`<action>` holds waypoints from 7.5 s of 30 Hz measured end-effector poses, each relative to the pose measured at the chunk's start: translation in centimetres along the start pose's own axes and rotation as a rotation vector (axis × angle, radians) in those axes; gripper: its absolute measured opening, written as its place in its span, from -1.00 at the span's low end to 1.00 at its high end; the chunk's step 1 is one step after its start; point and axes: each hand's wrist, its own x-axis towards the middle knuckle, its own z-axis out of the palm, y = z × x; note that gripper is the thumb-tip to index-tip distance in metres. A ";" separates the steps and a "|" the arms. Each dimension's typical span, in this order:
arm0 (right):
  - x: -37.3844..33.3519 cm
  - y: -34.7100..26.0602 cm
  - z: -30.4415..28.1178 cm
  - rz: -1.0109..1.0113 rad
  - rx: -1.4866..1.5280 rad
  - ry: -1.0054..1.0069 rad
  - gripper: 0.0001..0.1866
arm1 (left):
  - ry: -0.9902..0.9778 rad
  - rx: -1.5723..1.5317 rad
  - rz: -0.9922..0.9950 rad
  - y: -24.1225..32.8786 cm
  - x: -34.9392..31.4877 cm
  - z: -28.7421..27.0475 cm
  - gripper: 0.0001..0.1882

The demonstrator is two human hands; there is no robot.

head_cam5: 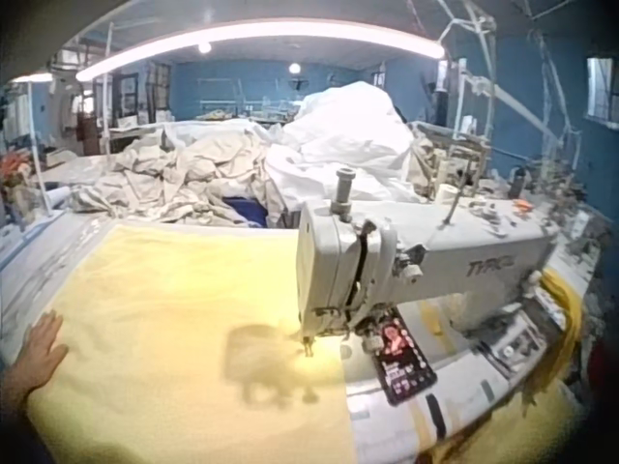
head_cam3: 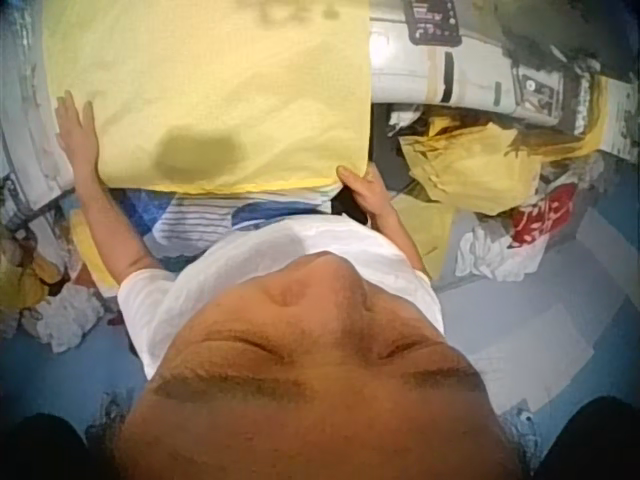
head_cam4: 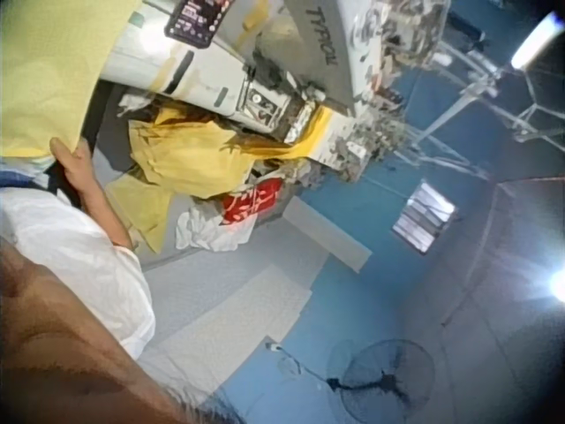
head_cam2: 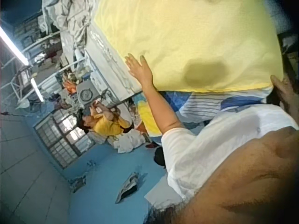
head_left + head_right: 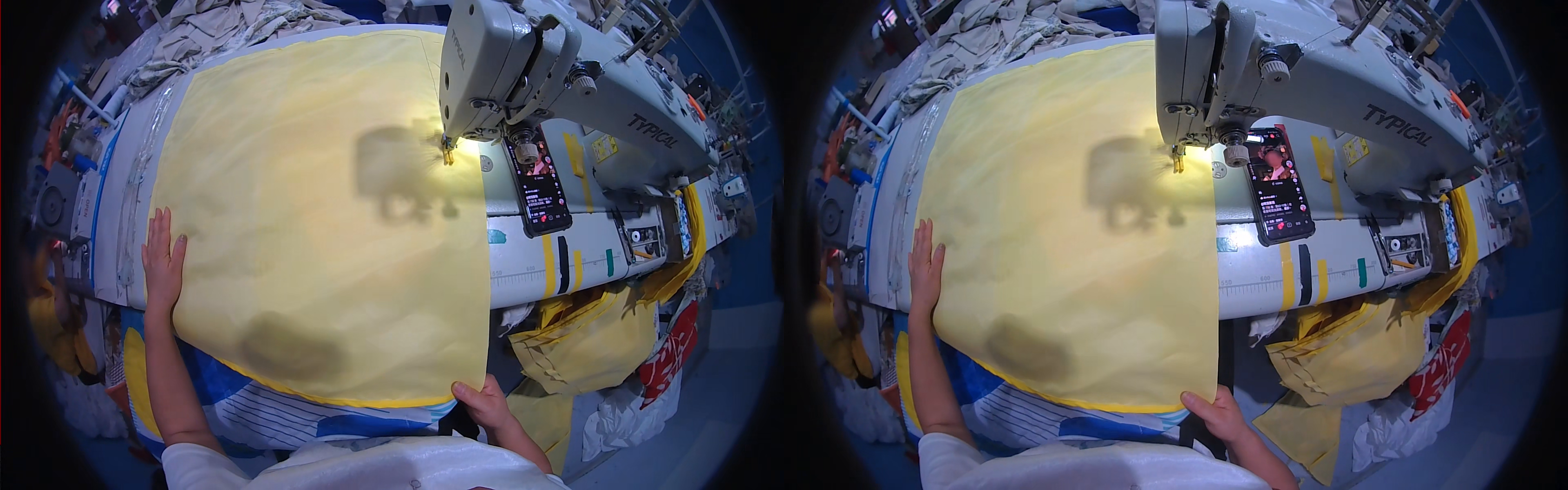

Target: The person is using an industrial sewing machine to stitch a yellow fabric component, possibly for a bag or pillowcase.

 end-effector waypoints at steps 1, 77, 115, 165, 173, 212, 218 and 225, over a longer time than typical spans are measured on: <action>-0.1 0.3 0.0 0.012 0.012 0.051 -0.69 | -0.005 0.002 0.002 0.1 -0.1 0.0 -0.44; -0.1 3.7 0.7 -0.037 -0.112 0.077 -0.81 | -0.056 -0.846 0.910 29.7 -8.9 -5.0 -0.86; 6.1 -6.9 5.6 -0.541 -0.756 0.628 -0.46 | 0.055 -0.119 0.232 -2.8 6.6 -0.4 -0.44; 9.5 -13.8 4.1 -0.319 -0.969 0.388 -0.81 | -0.008 -0.035 0.084 -1.9 11.3 0.9 -0.45; 11.3 -15.9 4.8 -0.379 -1.178 0.345 -0.79 | 0.004 -0.042 0.095 -1.6 14.9 1.5 -0.44; 0.9 -5.8 -3.7 -0.217 -0.923 0.270 -0.61 | 0.063 0.157 0.115 -4.0 6.6 3.1 -0.45; -1.9 -17.0 -16.7 -0.716 -0.818 1.118 -0.81 | 0.104 0.108 0.128 -6.2 7.0 3.4 -0.46; -6.6 -27.9 -37.6 -0.689 -0.999 1.860 -0.77 | 0.054 0.101 0.113 -4.9 7.8 3.7 -0.47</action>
